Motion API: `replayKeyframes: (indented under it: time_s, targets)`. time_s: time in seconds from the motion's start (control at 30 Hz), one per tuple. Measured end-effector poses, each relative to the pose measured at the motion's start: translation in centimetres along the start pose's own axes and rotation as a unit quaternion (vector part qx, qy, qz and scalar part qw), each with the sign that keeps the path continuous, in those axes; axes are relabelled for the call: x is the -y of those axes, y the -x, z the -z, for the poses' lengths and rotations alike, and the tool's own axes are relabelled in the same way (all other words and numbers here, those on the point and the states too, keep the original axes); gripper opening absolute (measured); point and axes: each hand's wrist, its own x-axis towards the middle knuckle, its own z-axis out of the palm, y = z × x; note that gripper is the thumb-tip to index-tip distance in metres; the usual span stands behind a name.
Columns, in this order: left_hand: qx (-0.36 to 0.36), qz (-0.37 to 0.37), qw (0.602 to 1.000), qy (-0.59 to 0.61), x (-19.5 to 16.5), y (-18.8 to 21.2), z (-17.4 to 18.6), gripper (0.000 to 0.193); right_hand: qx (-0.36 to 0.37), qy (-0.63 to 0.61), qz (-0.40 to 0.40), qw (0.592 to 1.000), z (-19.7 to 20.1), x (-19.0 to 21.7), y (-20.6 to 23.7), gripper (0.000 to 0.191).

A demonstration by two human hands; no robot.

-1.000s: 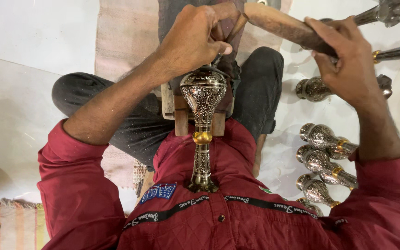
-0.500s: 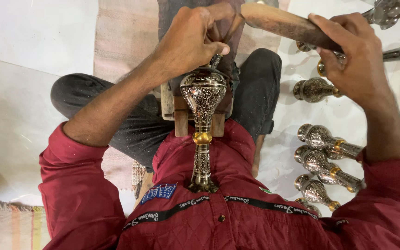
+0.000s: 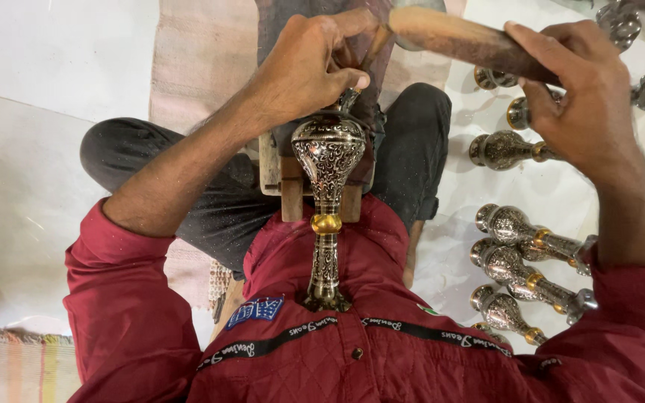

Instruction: The person sits on the floor with an ornate brass vase clamped in a wooden fixture and engraves decorative patterns into its surface, holding a chisel against the metal and striking it with a wooden mallet. The person rotates the vase to work on different areas and repositions the chisel repeatedly across the patterned body and rim.

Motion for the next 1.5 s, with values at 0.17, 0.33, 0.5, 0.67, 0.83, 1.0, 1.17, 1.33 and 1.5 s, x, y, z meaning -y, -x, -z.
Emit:
replayKeyframes:
  time_s: [0.17,0.33,0.5,0.67,0.83,1.0,1.17,1.33,1.5]
  targets:
    - [-0.001,0.009,1.0,-0.012,0.1,0.1,0.1,0.035,0.017,-0.076,0.0,0.997,0.4,-0.2,-0.5,0.055]
    - [-0.003,0.023,1.0,0.006,-0.2,0.4,0.1,0.037,-0.003,-0.191,-0.055,0.98,0.0,-0.1,-0.4,0.052]
    - [-0.011,-0.009,1.0,0.011,0.0,0.2,0.2,0.036,-0.001,0.033,0.037,0.999,0.4,-1.3,0.0,0.055]
    - [-0.01,-0.027,0.999,0.034,0.3,0.4,0.0,0.03,-0.003,-0.041,0.036,0.999,0.3,-1.7,0.2,0.052]
    - [-0.014,-0.008,1.0,0.026,0.3,0.6,0.2,0.036,0.003,-0.045,-0.003,0.999,0.3,-0.9,-0.4,0.051]
    - [-0.026,0.003,0.999,0.02,0.2,0.6,0.2,0.044,-0.004,-0.049,0.02,0.999,0.4,-0.5,-1.1,0.047]
    - [-0.023,0.001,1.0,0.006,0.7,0.5,-0.1,0.039,-0.003,0.143,0.073,0.987,0.6,-0.5,-1.4,0.058]
    - [-0.03,-0.019,0.999,0.021,1.3,0.7,-0.1,0.044,0.008,0.017,0.055,0.998,1.0,-0.7,-1.4,0.048]
    - [-0.04,-0.018,0.998,0.034,1.5,0.8,-0.2,0.043,0.002,0.0,0.018,1.0,1.3,-1.0,-1.3,0.053]
